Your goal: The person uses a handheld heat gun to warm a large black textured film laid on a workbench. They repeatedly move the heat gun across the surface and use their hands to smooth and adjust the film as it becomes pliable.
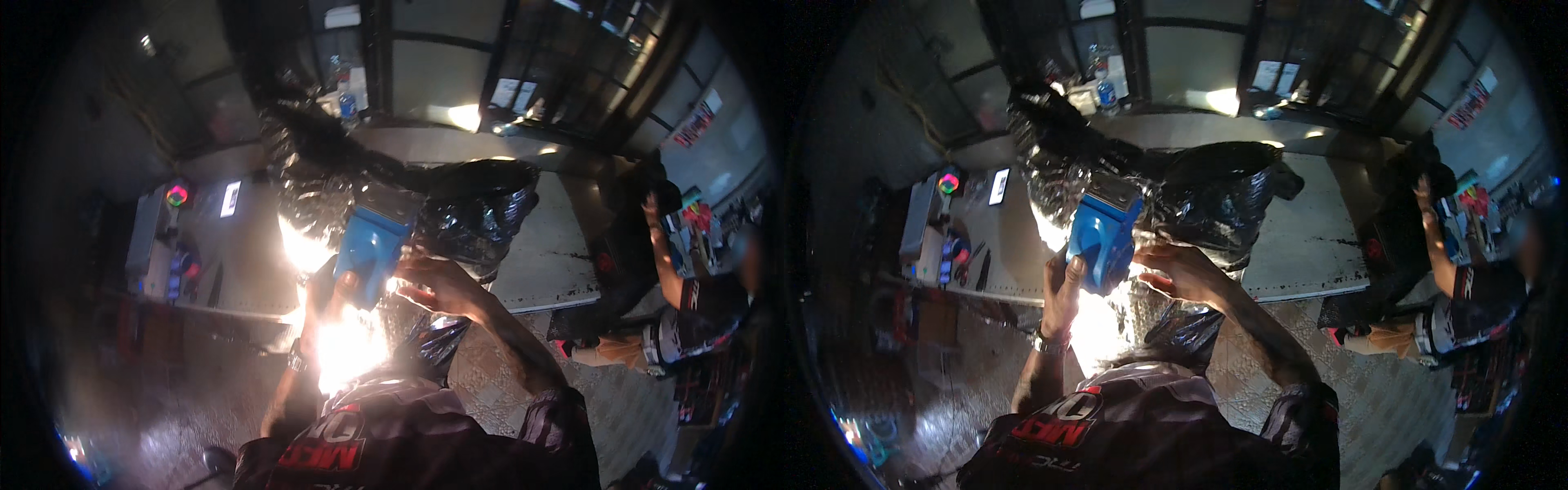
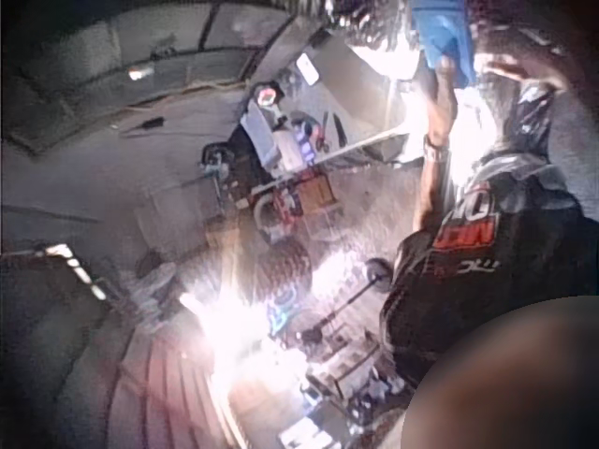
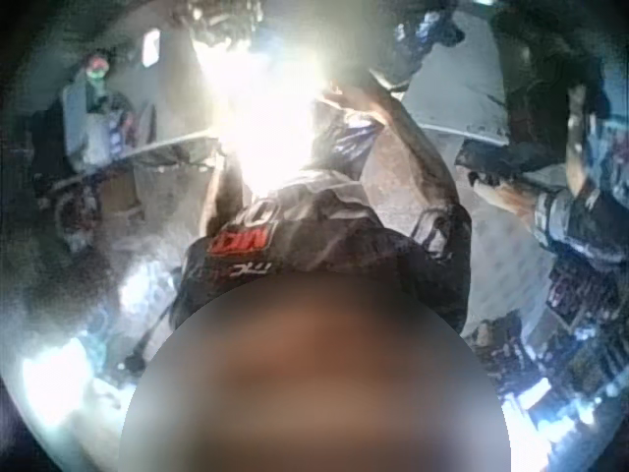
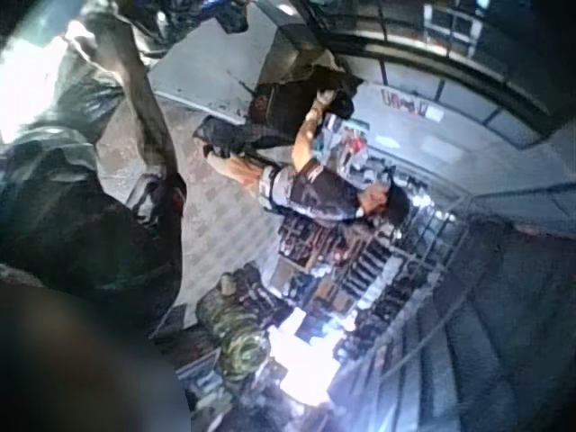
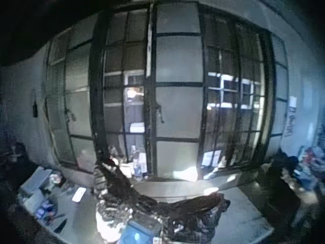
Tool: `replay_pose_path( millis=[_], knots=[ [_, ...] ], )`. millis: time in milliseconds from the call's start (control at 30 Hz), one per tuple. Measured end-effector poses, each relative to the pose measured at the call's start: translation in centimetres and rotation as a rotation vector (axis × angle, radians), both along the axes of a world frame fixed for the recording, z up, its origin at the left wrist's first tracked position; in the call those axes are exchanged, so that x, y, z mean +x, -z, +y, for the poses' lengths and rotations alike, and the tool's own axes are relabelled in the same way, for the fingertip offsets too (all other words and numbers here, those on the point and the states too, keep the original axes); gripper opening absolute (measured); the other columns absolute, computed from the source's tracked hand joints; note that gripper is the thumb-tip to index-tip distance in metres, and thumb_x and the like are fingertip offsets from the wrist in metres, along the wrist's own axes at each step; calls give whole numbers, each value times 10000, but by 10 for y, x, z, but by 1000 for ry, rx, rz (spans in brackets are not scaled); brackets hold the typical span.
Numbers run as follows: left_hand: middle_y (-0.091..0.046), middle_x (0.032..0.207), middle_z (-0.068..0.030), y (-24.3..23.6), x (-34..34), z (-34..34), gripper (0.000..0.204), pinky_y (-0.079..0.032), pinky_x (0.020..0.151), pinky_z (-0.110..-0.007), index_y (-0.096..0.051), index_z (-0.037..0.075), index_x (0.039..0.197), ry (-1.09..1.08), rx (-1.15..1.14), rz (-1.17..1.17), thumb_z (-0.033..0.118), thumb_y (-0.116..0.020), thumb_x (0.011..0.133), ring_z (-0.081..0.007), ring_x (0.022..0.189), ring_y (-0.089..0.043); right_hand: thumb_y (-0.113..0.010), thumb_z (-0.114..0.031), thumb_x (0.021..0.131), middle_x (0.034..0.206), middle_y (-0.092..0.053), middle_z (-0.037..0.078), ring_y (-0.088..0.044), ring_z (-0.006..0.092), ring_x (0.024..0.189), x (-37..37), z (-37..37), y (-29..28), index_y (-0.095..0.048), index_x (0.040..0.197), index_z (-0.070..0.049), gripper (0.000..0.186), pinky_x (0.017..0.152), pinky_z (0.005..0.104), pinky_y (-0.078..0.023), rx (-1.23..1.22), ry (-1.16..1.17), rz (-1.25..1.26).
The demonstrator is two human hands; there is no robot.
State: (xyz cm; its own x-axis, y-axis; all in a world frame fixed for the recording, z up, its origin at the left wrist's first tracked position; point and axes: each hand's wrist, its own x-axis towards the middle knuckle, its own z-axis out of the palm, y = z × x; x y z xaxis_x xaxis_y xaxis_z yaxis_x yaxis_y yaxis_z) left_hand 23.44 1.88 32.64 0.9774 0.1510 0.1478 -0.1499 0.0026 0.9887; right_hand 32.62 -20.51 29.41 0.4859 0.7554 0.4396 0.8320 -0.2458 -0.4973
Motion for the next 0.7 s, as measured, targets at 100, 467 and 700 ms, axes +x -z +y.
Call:
replay_pose_path(
  millis=[100, 467, 700],
  knots=[
    [-675, 1038, -109, -13, 17, -4, 559, -512, 774, -297, -601, -81, 1220, -39, -127, -21, 419, -640, 972, -156, 941, -612, -732, -152, 872, 1108, -683, 117, -663, 258, 959, -22, -40, -70, -677, 1190, -80, 331, 819, 369, -542, 73, 322, -65],
    [-679, 923, -87, -80, 31, -13, 592, -494, 689, -245, -615, -81, 1148, 252, 118, -157, 459, -697, 919, -106, 821, -609, -654, -252, 975, 1247, -633, 155, -640, 241, 1121, 30, -70, -184, -567, 1302, 22, 436, 899, 371, -564, 485, 260, 887],
    [-617, 763, -36, -91, 30, -31, 593, -440, 593, -253, -651, -48, 998, 204, 267, -243, 541, -636, 935, -90, 693, -545, -562, -110, 997, 1105, -650, 127, -668, 199, 987, 46, -71, -187, -584, 1211, 46, 265, 854, 353, -602, 373, 227, 842]
  ],
)
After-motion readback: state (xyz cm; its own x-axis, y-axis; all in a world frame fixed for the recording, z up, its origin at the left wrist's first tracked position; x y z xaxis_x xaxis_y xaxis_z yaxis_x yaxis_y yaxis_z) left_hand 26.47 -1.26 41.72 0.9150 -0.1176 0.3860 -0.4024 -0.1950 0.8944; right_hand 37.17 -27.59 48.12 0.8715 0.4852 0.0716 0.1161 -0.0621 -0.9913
